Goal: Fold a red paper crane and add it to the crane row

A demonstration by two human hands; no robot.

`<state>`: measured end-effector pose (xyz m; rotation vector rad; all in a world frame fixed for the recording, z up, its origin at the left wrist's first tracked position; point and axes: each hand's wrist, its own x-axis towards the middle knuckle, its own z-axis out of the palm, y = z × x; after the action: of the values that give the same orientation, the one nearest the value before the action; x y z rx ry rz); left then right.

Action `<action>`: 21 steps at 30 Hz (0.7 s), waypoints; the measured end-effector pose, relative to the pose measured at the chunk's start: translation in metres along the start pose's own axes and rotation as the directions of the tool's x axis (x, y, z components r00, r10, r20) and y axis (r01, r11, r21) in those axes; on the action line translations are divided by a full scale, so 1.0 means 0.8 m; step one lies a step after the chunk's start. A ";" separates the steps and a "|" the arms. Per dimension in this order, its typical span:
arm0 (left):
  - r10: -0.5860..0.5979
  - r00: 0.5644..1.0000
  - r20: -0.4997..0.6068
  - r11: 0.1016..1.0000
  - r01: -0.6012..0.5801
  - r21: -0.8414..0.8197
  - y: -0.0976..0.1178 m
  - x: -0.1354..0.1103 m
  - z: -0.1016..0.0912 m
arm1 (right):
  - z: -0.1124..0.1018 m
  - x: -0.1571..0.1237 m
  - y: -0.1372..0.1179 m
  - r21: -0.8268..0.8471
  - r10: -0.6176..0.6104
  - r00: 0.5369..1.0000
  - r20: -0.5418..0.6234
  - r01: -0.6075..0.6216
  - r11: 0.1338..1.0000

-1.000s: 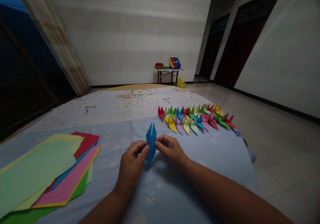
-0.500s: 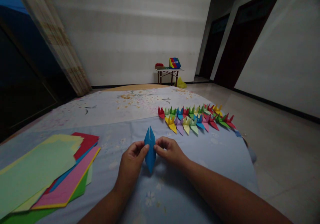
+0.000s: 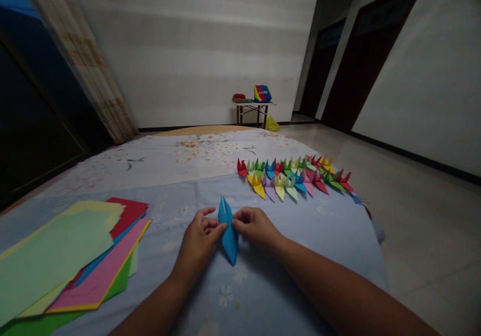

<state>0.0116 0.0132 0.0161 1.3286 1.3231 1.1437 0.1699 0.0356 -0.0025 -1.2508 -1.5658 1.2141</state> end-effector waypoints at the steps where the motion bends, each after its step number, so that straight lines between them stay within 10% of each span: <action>1: 0.026 1.000 -0.003 0.998 -0.025 0.065 -0.004 0.000 0.000 | 0.000 0.000 0.001 -0.058 0.006 1.000 0.002 -0.006 0.998; 5: 0.150 0.988 0.046 0.912 -0.156 0.380 -0.016 0.001 0.001 | -0.004 -0.002 -0.002 -0.358 -0.036 0.999 0.022 0.042 0.933; 12: 0.445 0.864 0.235 0.485 -0.453 0.748 -0.017 -0.003 0.000 | -0.008 -0.008 -0.012 -0.717 -0.154 0.984 0.089 0.171 0.676; 21: 0.334 0.856 0.395 0.192 -0.472 0.861 -0.014 -0.026 0.005 | -0.017 -0.001 0.005 -0.718 -0.256 0.958 0.132 0.270 0.641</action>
<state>0.0139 -0.0073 0.0043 2.7488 1.6679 0.4330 0.1842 0.0380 -0.0028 -1.4008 -2.2746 0.3745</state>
